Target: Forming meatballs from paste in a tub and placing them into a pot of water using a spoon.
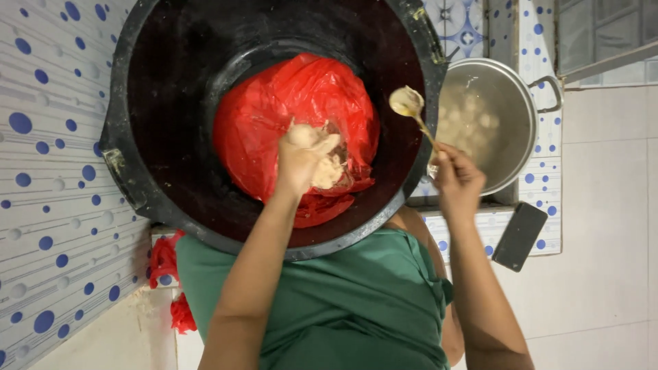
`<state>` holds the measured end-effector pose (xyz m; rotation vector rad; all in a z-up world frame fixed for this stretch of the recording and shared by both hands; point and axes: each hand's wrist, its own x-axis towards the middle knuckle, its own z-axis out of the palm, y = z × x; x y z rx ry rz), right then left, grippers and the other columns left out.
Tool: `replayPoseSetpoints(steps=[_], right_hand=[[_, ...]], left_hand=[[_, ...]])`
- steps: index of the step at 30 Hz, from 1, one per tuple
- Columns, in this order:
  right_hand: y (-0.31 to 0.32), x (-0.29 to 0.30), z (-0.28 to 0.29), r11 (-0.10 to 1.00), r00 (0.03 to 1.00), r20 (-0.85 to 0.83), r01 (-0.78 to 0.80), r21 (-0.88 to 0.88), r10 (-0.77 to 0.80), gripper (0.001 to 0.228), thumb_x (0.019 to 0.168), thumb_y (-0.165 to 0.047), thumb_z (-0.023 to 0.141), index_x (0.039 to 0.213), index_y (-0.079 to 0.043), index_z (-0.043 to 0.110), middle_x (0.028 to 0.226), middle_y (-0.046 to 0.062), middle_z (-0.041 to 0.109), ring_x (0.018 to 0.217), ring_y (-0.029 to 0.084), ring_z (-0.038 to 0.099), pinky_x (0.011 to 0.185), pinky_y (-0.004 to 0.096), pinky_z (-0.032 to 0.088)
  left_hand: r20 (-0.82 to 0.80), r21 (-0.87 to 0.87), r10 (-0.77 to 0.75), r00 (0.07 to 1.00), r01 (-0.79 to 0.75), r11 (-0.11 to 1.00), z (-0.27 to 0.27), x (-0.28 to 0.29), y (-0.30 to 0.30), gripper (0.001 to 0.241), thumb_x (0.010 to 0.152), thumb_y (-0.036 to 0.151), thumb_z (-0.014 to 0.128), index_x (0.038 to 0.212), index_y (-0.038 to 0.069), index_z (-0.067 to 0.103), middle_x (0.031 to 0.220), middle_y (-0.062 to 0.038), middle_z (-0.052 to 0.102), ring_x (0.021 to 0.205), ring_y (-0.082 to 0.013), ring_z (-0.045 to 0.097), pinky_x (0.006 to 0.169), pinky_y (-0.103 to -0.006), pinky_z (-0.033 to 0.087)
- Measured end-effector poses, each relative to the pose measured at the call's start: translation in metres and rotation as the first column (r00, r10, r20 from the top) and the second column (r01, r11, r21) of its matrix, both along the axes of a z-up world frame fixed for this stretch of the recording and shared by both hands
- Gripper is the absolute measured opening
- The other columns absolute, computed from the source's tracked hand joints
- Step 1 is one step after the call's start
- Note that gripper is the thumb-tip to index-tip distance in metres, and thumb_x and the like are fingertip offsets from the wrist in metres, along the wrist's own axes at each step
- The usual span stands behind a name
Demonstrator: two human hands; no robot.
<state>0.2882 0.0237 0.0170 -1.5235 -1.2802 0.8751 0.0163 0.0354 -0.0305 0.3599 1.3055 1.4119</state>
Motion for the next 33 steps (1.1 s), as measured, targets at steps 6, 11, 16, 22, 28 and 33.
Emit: replayPoseSetpoints(steps=[6,11,16,22,28,33], right_hand=[[0.004,-0.06,-0.038,0.968,0.997,0.065,-0.048,0.245,0.033,0.02,0.104,-0.001,0.062,0.119,-0.003,0.077,0.083,0.011,0.067,0.063,0.012,0.056,0.057,0.025,0.048],[0.004,-0.07,-0.051,0.967,0.999,-0.034,-0.015,0.253,0.024,0.023,0.109,-0.003,0.054,0.123,0.003,0.071,0.084,0.009,0.061,0.05,0.008,0.051,0.048,0.023,0.047],[0.007,-0.071,-0.05,0.963,0.999,-0.037,0.006,0.269,0.005,0.023,0.108,-0.001,0.054,0.122,0.003,0.071,0.083,0.009,0.059,0.048,0.008,0.053,0.045,0.025,0.047],[0.009,-0.071,-0.052,0.966,0.997,-0.07,-0.003,0.259,0.022,0.022,0.108,-0.004,0.056,0.122,0.003,0.072,0.082,0.007,0.058,0.047,0.008,0.052,0.046,0.024,0.046],[0.009,-0.07,-0.05,0.965,0.999,0.011,-0.041,0.257,0.04,0.023,0.108,-0.001,0.054,0.122,0.004,0.071,0.082,0.007,0.058,0.047,0.009,0.053,0.046,0.024,0.047],[0.008,-0.07,-0.052,0.969,1.0,0.012,-0.027,0.247,0.025,0.022,0.108,-0.002,0.055,0.122,0.003,0.071,0.082,0.008,0.06,0.047,0.009,0.055,0.045,0.025,0.047]], left_hand=[[-0.237,0.243,-0.158,0.959,0.216,0.946,0.001,-0.005,-0.011,0.03,0.103,0.032,0.059,0.097,0.005,0.068,0.086,-0.009,0.062,0.086,-0.0167,0.063,0.082,-0.0349,0.056],[-0.024,0.044,-0.099,0.995,0.1,0.994,0.006,-0.007,-0.005,0.036,0.093,0.039,0.072,0.088,0.003,0.07,0.069,-0.008,0.064,0.061,-0.0158,0.066,0.059,-0.0313,0.059],[-0.228,0.223,-0.115,0.967,0.167,0.96,-0.007,0.004,-0.005,0.029,0.074,0.014,0.096,0.091,0.004,0.076,0.069,-0.005,0.071,0.065,-0.0108,0.067,0.066,-0.0269,0.061],[-0.335,0.232,-0.059,0.941,0.143,0.962,0.007,-0.009,-0.006,0.026,0.068,0.004,0.095,0.077,0.006,0.07,0.064,-0.003,0.067,0.063,-0.0082,0.065,0.066,-0.0247,0.059],[-0.126,0.371,-0.084,0.988,0.126,0.92,0.005,0.003,-0.008,0.034,0.067,0.005,0.094,0.072,0.005,0.061,0.063,-0.003,0.064,0.067,-0.0115,0.067,0.073,-0.0295,0.059],[-0.295,0.307,-0.139,0.945,0.232,0.923,0.041,-0.009,-0.016,0.01,0.091,0.021,0.075,0.083,0.015,0.072,0.077,0.003,0.068,0.08,-0.0068,0.056,0.073,-0.024,0.049]])
